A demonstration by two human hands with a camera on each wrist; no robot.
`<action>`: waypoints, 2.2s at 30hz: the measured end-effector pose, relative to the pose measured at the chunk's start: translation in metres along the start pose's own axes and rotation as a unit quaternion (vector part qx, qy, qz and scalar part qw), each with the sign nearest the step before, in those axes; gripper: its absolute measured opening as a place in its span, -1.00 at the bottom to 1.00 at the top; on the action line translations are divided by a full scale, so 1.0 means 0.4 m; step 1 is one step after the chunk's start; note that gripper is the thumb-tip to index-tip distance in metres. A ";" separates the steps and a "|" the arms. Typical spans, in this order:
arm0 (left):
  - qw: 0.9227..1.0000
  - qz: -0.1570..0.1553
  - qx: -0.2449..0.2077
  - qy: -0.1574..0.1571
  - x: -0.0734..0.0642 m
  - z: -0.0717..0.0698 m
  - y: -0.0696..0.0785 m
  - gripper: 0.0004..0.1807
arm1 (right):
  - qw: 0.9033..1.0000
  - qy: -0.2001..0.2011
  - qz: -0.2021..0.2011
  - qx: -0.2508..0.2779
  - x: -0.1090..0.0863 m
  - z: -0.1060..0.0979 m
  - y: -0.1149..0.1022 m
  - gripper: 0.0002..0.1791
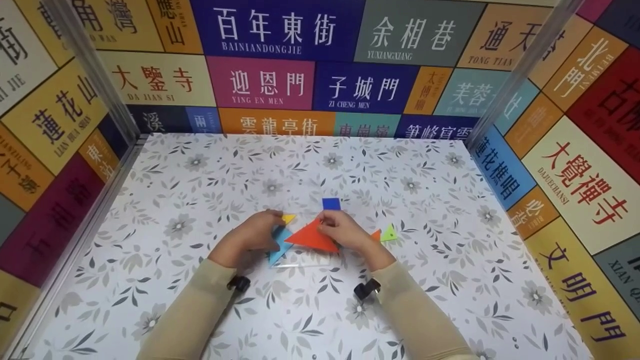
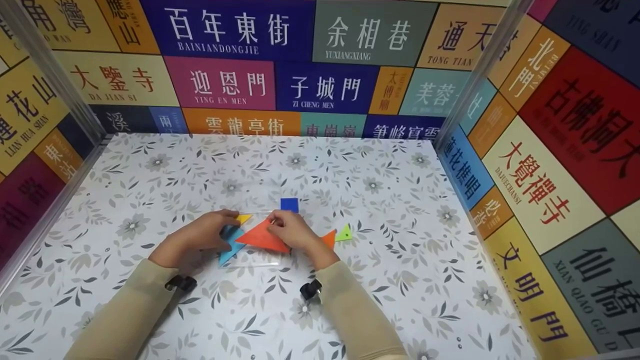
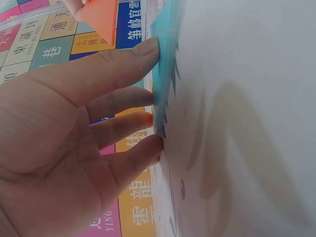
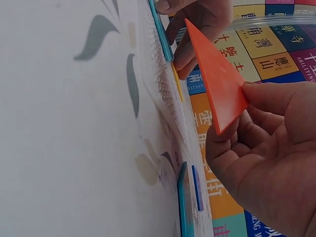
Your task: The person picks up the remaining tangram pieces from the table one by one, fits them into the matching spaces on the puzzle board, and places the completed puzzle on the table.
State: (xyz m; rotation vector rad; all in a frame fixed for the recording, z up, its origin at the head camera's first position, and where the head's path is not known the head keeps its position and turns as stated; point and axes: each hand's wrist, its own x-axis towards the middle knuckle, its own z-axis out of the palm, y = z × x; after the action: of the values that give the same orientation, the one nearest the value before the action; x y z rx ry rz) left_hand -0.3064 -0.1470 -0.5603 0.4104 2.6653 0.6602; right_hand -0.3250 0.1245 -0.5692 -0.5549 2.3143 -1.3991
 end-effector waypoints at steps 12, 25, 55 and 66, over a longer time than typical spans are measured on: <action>0.998 0.056 0.021 0.012 -0.003 -0.005 -0.010 -0.34 | 1.000 -0.015 -0.023 -0.010 0.007 0.015 0.007 -0.88; 0.998 0.053 0.027 0.007 0.001 -0.007 -0.007 -0.34 | 0.998 -0.017 -0.040 -0.046 0.007 0.026 0.006 -0.92; 0.998 0.057 0.019 0.009 0.002 -0.003 -0.012 -0.37 | 0.997 -0.037 -0.028 -0.055 -0.001 0.042 -0.006 -0.90; 0.999 0.051 0.014 0.011 0.001 -0.001 -0.014 -0.37 | 0.997 -0.039 -0.040 -0.058 -0.001 0.054 -0.001 -0.89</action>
State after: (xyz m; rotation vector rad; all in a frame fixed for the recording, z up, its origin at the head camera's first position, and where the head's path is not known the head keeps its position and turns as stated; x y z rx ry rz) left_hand -0.3077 -0.1518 -0.5630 0.5539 2.6917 0.6626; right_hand -0.3136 0.1085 -0.5782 -0.7324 2.3447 -1.2585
